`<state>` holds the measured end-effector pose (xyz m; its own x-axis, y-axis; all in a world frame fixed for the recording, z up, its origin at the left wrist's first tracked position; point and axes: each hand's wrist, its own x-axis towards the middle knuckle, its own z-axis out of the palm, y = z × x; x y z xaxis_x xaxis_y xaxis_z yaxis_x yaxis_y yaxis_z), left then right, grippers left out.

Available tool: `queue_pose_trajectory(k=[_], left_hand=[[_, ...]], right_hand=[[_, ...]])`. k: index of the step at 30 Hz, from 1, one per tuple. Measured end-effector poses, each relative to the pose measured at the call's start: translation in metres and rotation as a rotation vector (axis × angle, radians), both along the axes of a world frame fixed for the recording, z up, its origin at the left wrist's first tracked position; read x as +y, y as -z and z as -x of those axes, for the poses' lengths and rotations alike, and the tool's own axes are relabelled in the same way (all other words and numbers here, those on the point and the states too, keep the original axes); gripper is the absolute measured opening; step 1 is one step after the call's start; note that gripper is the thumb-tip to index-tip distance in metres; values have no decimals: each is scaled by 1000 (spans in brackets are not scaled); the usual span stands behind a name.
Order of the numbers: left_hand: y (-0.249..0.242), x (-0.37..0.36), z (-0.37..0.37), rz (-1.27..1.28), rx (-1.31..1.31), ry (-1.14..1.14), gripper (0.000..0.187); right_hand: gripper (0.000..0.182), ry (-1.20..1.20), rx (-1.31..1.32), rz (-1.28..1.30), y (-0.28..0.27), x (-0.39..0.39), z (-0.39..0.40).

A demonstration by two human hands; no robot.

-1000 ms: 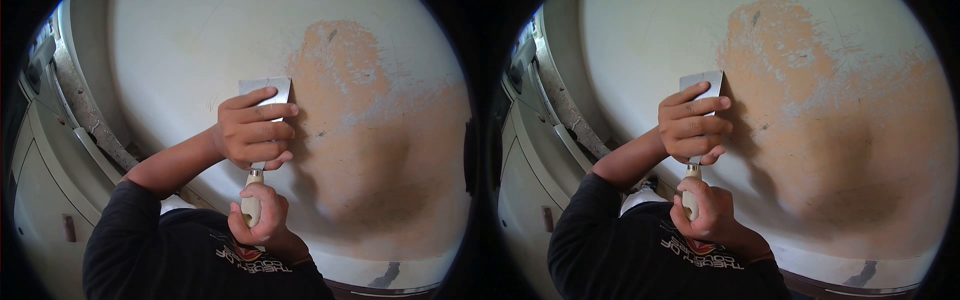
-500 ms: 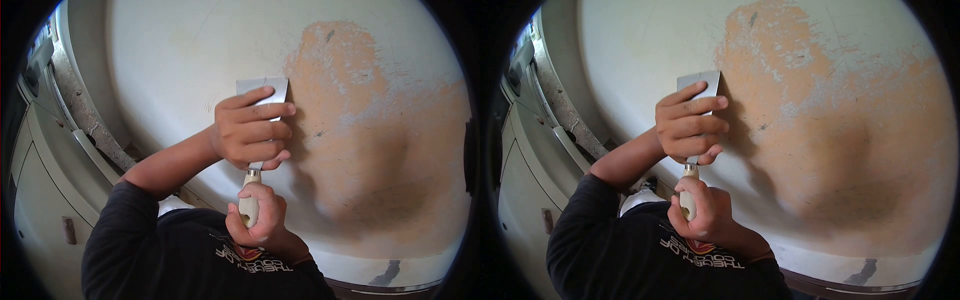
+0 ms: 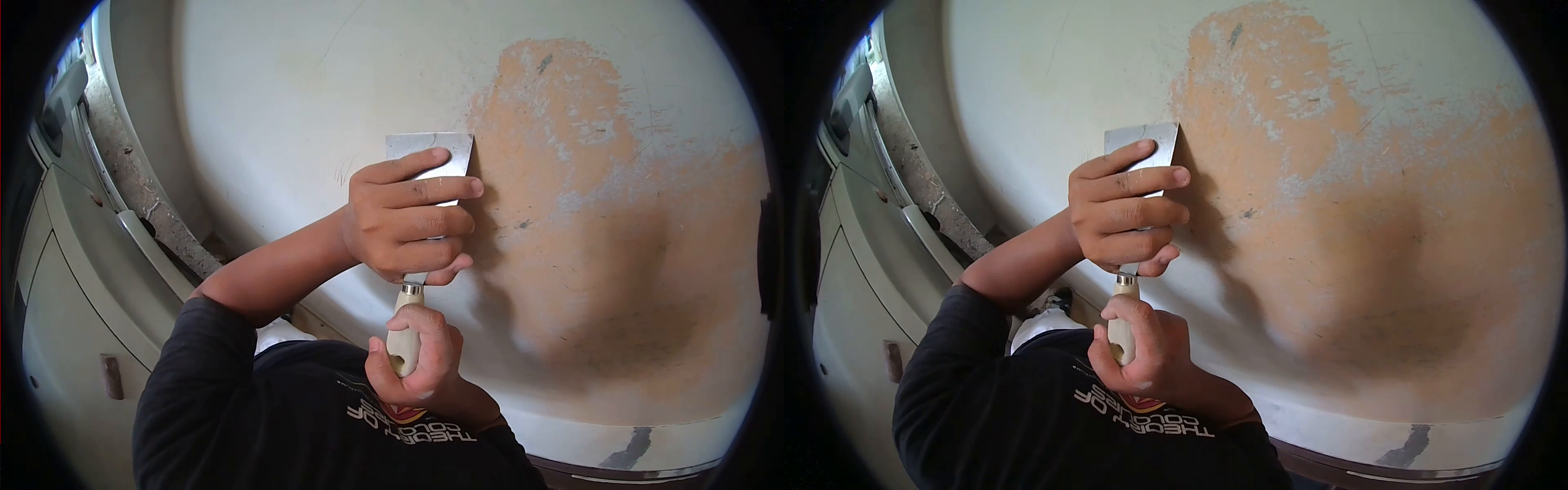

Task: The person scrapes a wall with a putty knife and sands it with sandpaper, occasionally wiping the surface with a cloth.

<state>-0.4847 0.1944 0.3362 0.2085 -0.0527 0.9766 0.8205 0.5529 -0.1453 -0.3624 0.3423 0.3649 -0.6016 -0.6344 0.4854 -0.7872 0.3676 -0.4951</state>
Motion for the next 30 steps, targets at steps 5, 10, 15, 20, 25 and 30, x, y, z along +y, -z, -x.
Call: queue_pose_trajectory(k=[5,10,15,20,25,30], left_hand=[[-3,-2,4,16,10,-17,26],[2,0,2,26,4,-31,27],[-4,-3,3,0,3,-26,28],[1,1,7,-6,18,-27,27],[-1,2,3,0,33,-13,27],[-20,-3,9,-22,36,-34,27]], right_hand=[[37,-4,-1,0,2,0,3],[38,2,23,6,6,-1,5],[38,-14,21,8,3,-1,5],[37,-14,-1,-17,3,1,7],[37,-8,8,4,1,0,4],[38,12,27,-18,-12,0,8]])
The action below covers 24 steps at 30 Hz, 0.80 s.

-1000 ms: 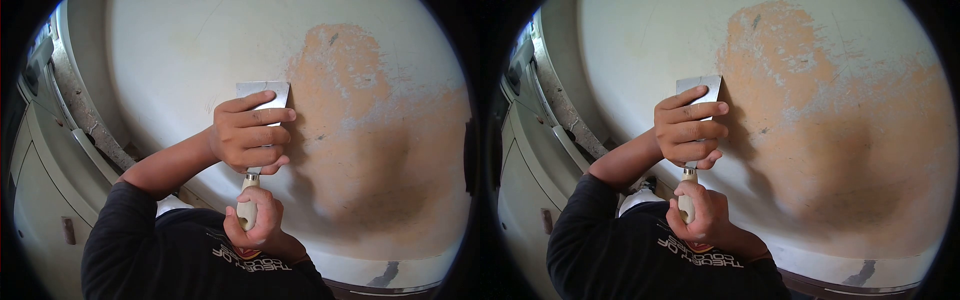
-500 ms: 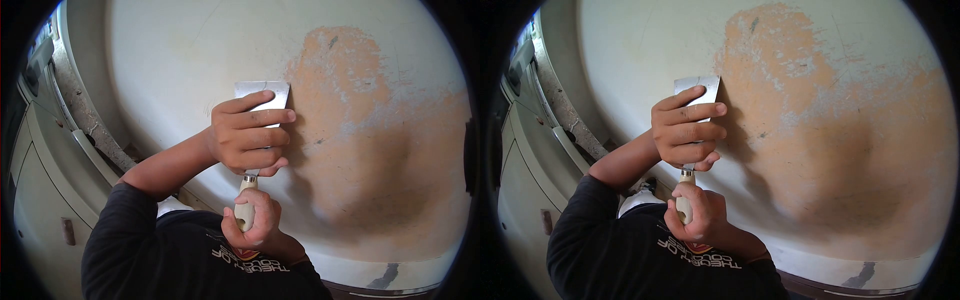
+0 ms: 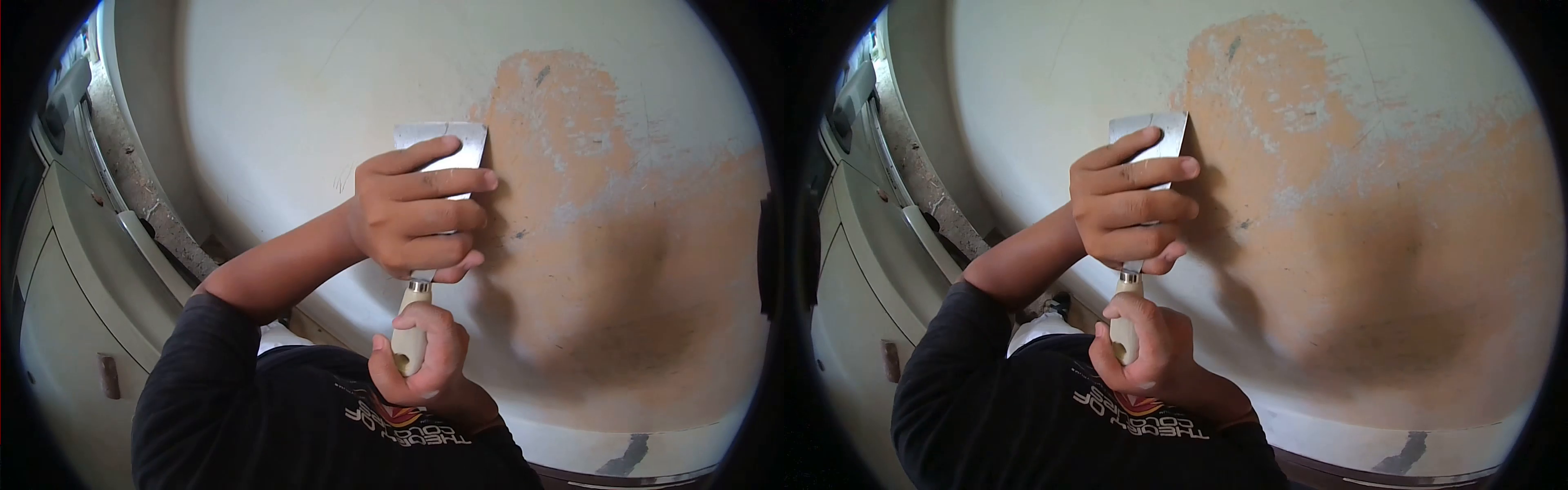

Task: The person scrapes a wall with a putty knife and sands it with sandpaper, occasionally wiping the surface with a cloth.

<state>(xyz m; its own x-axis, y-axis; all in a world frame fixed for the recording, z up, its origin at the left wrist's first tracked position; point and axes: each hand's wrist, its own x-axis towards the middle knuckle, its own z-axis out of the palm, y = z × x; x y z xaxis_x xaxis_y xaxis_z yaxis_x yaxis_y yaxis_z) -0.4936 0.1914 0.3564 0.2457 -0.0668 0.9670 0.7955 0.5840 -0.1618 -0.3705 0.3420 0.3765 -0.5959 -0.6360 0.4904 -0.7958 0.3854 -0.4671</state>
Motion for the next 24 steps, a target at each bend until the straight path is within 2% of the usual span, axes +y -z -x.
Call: queue_pose_trajectory(k=[5,8,11,14,16,20,24], left_hand=[[19,7,0,0,1,16,27],[2,-2,2,32,20,9,29],[14,8,-1,-2,9,26,28],[6,3,3,-21,3,27,27],[-7,0,8,-26,56,-3,26],[13,8,2,-23,6,-8,26],[-9,3,6,-39,36,-4,27]], right_hand=[[39,-16,5,7,10,1,3],[39,-4,18,2,5,-1,1],[39,-5,35,-1,1,-2,1],[39,-14,-33,-28,2,2,3],[39,-15,48,-6,-8,-3,8],[39,-32,20,-20,2,3,7],[39,-30,-20,-44,-16,5,8]])
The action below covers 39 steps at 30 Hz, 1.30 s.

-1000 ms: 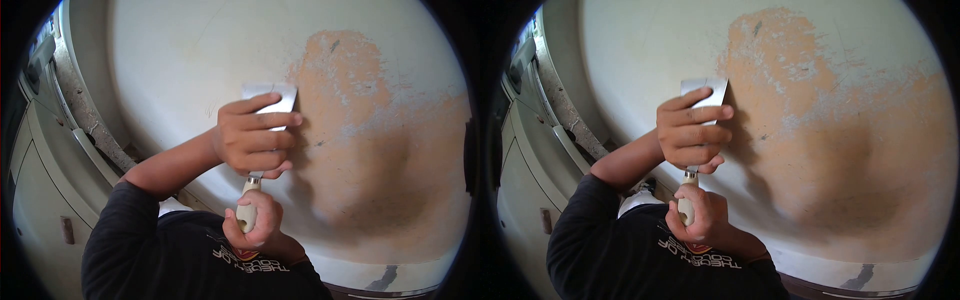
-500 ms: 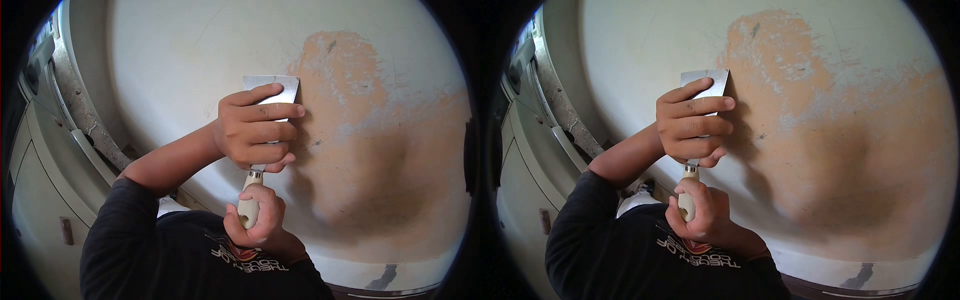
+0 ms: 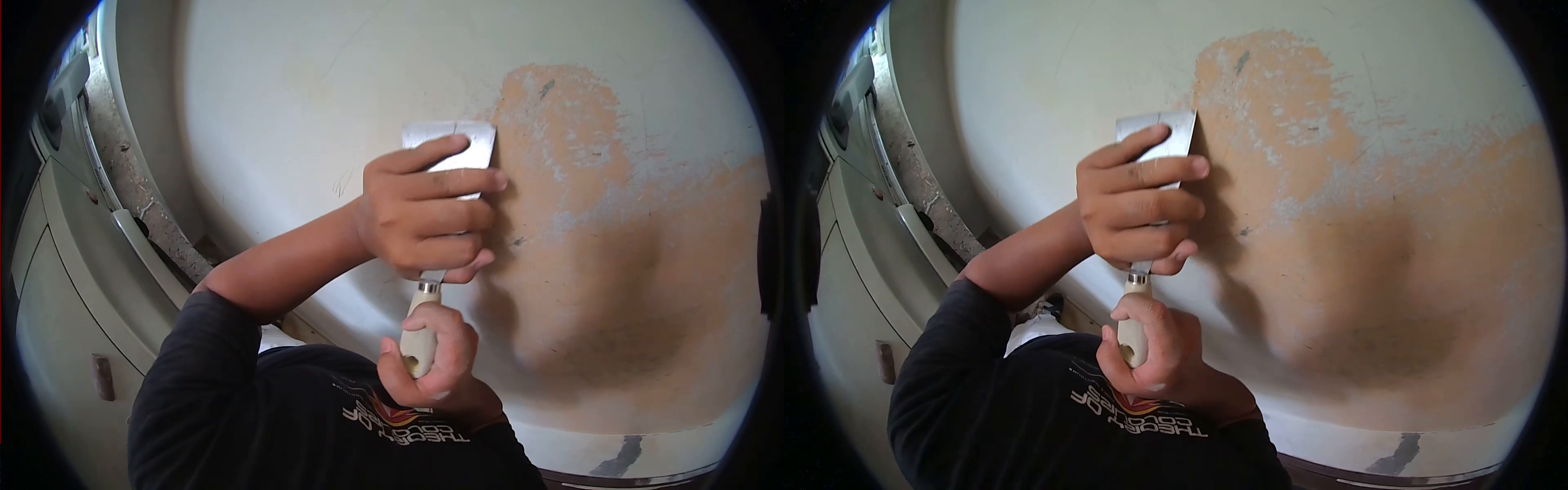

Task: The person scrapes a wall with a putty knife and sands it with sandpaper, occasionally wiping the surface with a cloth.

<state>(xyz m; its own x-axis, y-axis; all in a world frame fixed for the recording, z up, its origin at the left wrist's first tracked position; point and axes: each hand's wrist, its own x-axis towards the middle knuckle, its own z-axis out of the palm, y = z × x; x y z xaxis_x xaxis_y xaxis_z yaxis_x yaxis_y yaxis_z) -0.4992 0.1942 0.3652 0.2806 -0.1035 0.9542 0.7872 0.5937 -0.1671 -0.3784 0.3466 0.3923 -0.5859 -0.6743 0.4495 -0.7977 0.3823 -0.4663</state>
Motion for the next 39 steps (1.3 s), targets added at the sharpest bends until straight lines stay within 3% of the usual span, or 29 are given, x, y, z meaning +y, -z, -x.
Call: queue_pose_trajectory(k=[5,39], left_hand=[[16,5,-5,-11,-49,0,25],[-5,-5,-5,6,-43,10,23]], right_hand=[[39,-29,14,7,1,-3,-1],[39,-15,6,46,-6,-10,-3]])
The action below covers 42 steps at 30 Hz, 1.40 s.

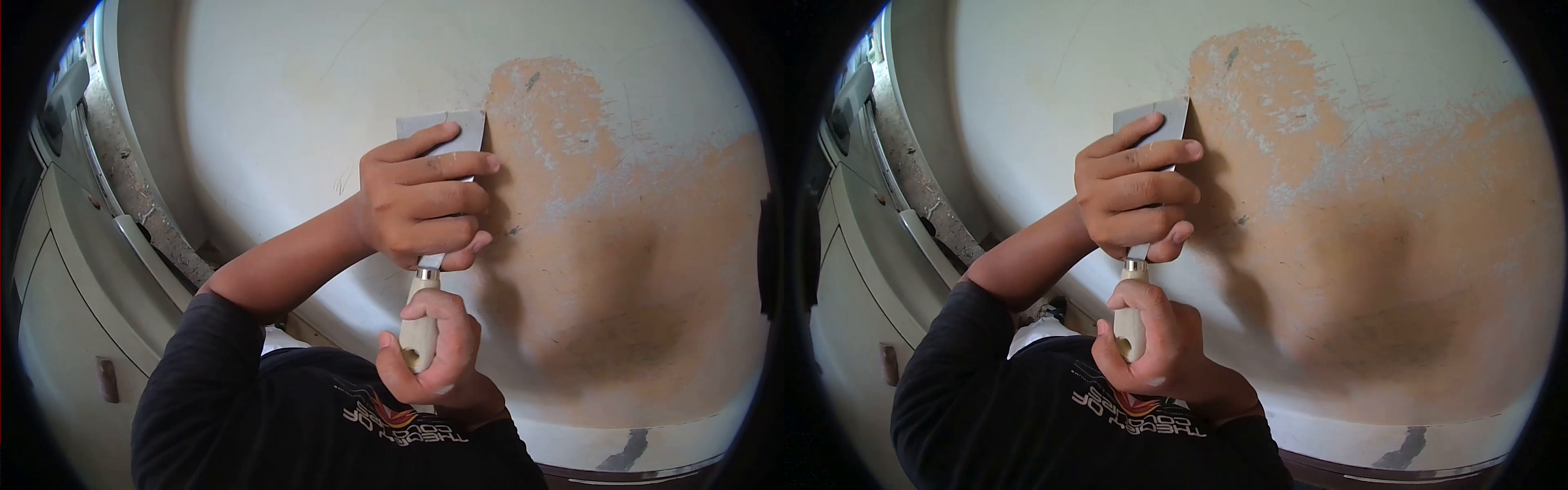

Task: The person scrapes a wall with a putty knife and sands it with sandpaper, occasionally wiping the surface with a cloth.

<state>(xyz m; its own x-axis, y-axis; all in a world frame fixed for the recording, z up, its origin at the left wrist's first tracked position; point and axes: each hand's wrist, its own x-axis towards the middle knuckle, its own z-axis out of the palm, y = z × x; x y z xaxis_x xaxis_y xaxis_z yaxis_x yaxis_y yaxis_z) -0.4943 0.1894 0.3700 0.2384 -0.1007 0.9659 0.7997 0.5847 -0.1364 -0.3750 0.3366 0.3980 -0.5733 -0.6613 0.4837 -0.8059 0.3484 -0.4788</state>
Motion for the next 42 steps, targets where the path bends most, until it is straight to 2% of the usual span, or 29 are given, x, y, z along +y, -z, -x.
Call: queue_pose_trajectory(k=[8,11,17,19,23,26,30,32,35,36,38,42], left_hand=[[-5,-2,1,-25,-14,-22,23],[8,7,-7,-24,-47,7,22],[-9,0,-1,-20,-4,5,22],[2,3,-7,1,-42,33,21],[66,22,-19,24,-174,1,25],[83,26,-18,91,-144,28,28],[63,25,-16,114,-95,82,30],[55,21,-16,89,-80,75,30],[63,22,-21,70,-103,62,28],[65,22,-23,70,-126,40,28],[62,19,-16,60,-88,21,28],[56,22,-15,19,-70,19,27]], right_hand=[[38,15,24,-39,-12,-2,3],[38,9,-28,-32,-6,5,-5],[35,8,26,-47,-20,1,1],[36,12,26,-67,-9,6,-3],[42,-33,-59,-95,52,33,-3],[47,12,79,-66,89,45,-7],[47,15,71,-17,71,33,-13],[47,-99,-89,70,65,27,-6],[44,-185,-127,105,67,27,-2],[44,-187,-126,104,69,30,-2],[41,-147,-133,-122,74,40,-3],[40,-105,-54,-24,56,28,-5]])
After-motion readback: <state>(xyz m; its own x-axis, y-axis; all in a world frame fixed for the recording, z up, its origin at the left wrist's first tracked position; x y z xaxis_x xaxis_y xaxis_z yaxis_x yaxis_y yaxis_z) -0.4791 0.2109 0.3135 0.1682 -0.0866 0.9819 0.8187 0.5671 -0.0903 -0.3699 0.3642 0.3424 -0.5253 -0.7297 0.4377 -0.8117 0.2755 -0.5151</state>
